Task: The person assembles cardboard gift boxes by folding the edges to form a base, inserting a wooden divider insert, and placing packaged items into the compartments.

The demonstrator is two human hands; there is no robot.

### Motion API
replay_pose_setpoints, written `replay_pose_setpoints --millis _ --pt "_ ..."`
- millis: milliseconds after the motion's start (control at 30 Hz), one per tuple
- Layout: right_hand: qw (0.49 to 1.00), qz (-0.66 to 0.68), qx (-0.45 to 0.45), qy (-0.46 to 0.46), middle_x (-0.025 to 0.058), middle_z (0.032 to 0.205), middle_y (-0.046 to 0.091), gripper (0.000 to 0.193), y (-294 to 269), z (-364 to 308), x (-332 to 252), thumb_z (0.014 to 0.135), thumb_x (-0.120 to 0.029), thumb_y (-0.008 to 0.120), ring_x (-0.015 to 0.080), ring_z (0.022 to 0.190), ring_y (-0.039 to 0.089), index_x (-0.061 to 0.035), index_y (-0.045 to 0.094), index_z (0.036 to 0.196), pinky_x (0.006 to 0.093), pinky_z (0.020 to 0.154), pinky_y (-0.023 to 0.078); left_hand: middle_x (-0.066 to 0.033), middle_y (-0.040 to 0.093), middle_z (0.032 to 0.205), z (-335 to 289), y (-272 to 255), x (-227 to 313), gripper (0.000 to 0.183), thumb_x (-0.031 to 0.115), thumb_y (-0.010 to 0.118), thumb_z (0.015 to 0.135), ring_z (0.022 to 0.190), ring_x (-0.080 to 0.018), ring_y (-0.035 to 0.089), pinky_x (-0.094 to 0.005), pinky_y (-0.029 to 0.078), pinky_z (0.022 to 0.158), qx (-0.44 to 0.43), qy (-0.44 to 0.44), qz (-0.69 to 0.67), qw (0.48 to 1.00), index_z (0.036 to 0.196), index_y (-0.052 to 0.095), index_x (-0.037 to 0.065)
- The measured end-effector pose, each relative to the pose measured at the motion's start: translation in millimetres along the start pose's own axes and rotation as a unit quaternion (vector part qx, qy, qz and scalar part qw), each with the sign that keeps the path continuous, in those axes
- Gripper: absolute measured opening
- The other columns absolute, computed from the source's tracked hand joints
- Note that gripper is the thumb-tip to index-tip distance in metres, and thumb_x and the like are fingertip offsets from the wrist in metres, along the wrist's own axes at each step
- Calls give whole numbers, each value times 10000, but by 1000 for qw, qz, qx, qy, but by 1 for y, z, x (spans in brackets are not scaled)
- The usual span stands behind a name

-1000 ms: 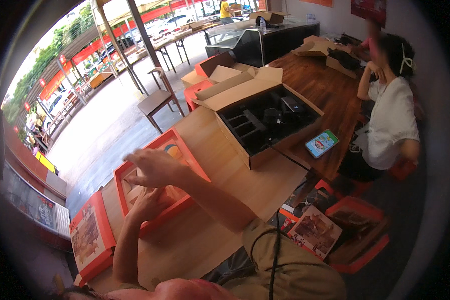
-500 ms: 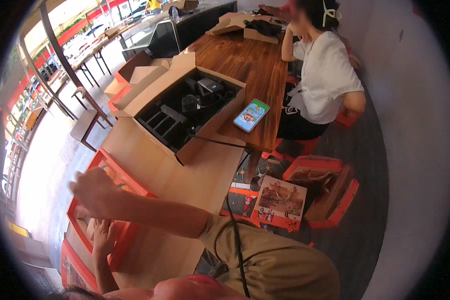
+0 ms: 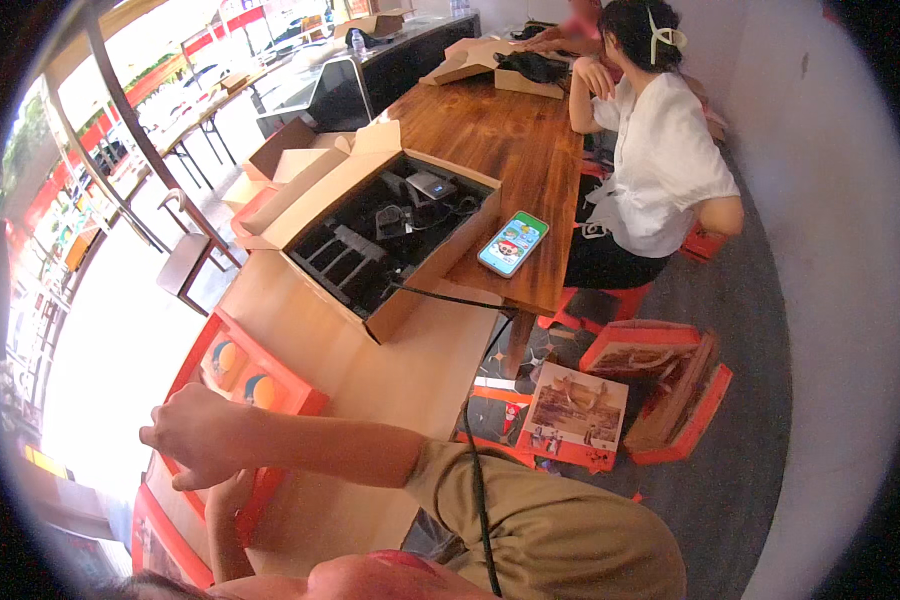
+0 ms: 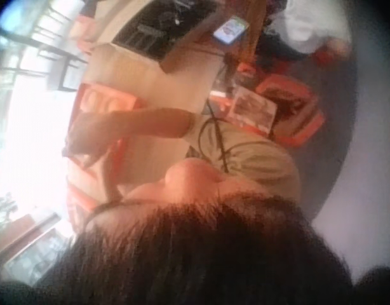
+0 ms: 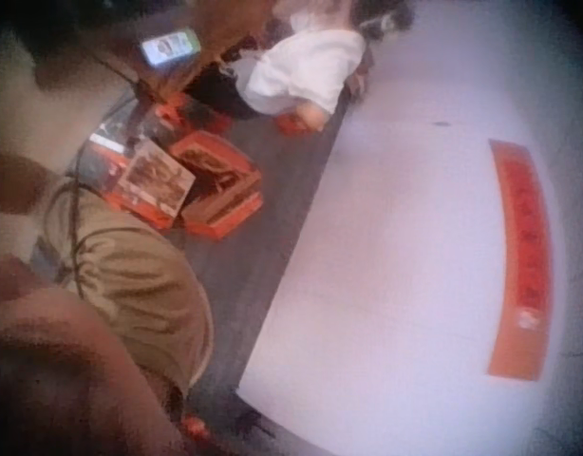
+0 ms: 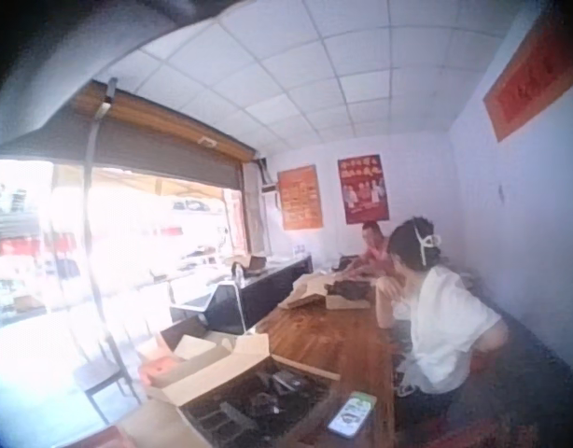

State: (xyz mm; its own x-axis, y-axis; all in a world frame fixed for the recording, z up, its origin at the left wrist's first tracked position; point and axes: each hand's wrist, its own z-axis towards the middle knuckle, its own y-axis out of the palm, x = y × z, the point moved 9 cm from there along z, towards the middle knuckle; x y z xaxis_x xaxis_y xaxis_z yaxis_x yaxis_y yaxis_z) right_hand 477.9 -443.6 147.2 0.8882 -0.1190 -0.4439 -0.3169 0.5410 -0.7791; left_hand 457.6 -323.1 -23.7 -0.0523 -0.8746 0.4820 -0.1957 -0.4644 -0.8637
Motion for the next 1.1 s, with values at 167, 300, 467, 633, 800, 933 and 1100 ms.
replay_pose_setpoints --millis 167,300,467,633,800,933,1100 --pt "997 7 54 -47 189 942 707 504 -12 -5 -9 817 -328 791 337 882 716 26 660 1151 488 818 566 -263 503 1498 -1 -19 68 567 330 654 973 1420 -453 425 -554 326 1167 125 98 64 985 1406 538 -17" --pt "996 7 55 -72 192 975 703 528 -13 -1 -15 811 -317 804 329 890 714 19 657 1192 463 774 571 -261 474 1533 -31 -43 91 632 352 657 971 1440 -454 408 -552 316 1185 258 108 114 953 1462 494 -11" --pt "965 -32 242 -101 111 1134 643 437 -48 -15 -24 842 -256 787 285 829 703 -54 639 1200 411 680 554 -261 404 1597 -108 -56 30 748 388 663 965 1476 -457 372 -551 293 1217 305 2 172 937 1549 404 -1" --pt "841 70 506 -178 45 962 598 225 -91 -46 -38 830 -179 755 182 589 578 -114 617 997 328 492 426 -237 584 1362 -216 -50 -65 586 370 725 942 1265 -405 549 -530 449 1049 426 229 450 751 1389 567 27" --pt "812 -86 554 -163 -13 555 442 186 -90 -56 -32 794 -178 745 148 422 446 -120 573 750 304 414 326 -223 686 1269 -270 -30 -80 510 380 736 945 1198 -433 632 -542 488 1052 392 -49 264 880 1311 663 33" --pt "834 -46 529 -147 25 609 522 187 -94 -54 -22 804 -213 749 194 461 522 -106 598 781 331 437 382 -231 620 1399 -304 -17 -121 647 445 763 911 1293 -442 583 -563 444 1120 311 -205 362 854 1408 602 63" --pt "991 -33 122 33 155 879 706 352 -1 16 -1 857 -368 751 371 874 709 -66 687 1027 478 739 560 -284 484 1525 -341 -2 -150 810 460 746 898 1427 -478 438 -559 353 1188 272 -283 290 873 1516 463 19"
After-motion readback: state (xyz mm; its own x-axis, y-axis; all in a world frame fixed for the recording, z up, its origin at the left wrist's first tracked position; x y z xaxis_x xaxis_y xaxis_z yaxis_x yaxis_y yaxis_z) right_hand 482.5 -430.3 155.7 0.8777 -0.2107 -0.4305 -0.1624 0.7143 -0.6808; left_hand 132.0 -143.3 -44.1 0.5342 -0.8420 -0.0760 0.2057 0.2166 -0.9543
